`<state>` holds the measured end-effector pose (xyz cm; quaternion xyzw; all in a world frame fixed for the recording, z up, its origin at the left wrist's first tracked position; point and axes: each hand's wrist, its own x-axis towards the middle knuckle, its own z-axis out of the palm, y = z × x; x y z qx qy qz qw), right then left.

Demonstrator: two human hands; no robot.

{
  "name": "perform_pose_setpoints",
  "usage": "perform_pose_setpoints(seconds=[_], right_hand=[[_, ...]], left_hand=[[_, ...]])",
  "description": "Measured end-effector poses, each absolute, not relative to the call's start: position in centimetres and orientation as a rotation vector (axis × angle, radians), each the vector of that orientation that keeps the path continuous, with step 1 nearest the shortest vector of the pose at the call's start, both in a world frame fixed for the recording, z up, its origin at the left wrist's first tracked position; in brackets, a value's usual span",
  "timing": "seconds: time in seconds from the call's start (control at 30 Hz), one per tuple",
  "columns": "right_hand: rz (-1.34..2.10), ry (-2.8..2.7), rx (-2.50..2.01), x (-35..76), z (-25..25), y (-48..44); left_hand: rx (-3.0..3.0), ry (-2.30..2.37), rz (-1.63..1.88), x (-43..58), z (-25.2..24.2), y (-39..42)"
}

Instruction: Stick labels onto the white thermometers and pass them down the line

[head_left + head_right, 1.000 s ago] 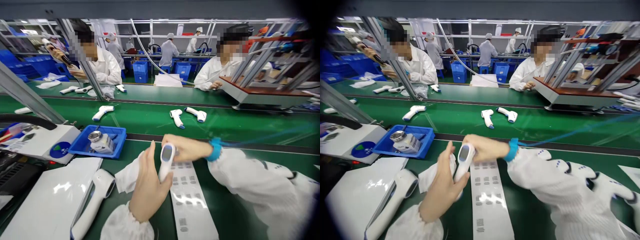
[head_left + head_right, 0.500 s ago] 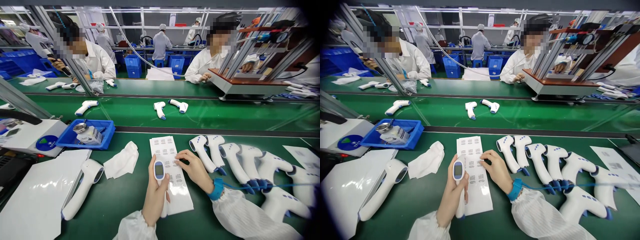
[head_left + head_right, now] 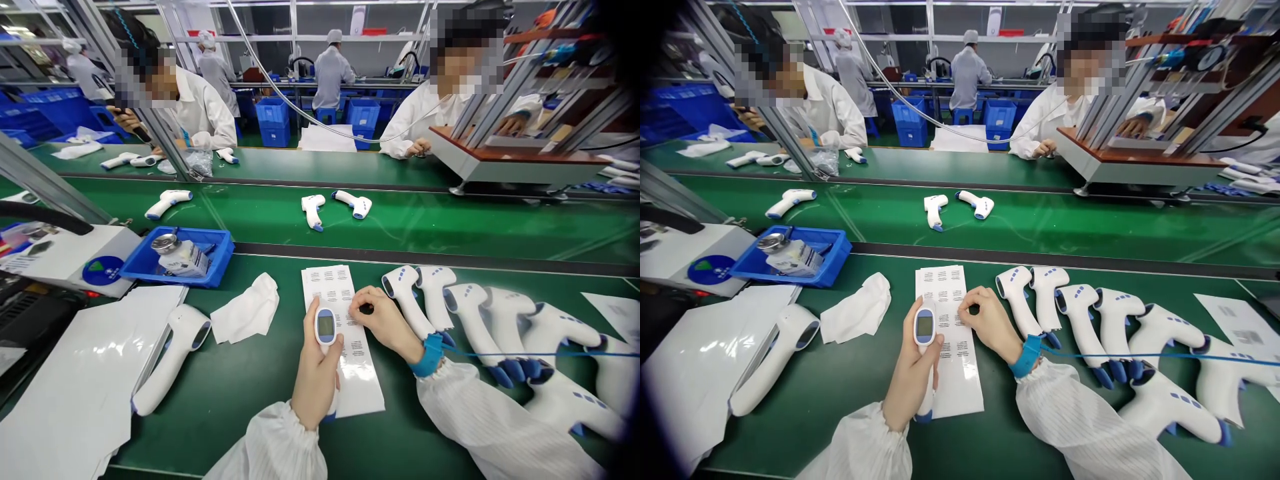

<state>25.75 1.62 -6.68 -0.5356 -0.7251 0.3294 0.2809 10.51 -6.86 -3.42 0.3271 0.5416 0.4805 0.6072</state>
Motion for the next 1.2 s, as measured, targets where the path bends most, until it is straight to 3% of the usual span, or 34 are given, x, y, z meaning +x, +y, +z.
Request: perform_pose_setpoints(seconds=[0.17,0.23,0.33,0.4,0.6,1.2], right_hand=[[0.574,-2.247,-1.209,25.6,-4.5,-1.5],[0.824,-2.278,-1.111,25.8,-3.2,-2.9],[1.461,-2.128,-0.999,25.8,-1.2,-4.1],[1.591,-1.988,-0.994,25.3,-0.3,-3.9],[1.136,-1.902,-1.100,22.8,-0.3,-0.8],[1.191,-1.880,-1.067,21.8,-0.3,0.9]], left_hand=[[0.775,1.278,1.062,10.5,-3.3,-7.0],[0.810,1.280,1.090,10.4,-3.7,-7.0],[0.892,1.240,1.168,10.2,-4.4,-7.0],[0.916,1.216,1.177,10.0,-4.6,-7.0],[0.795,1.237,1.084,10.2,-3.5,-6.9],[0.771,1.247,1.070,10.2,-3.3,-6.8]])
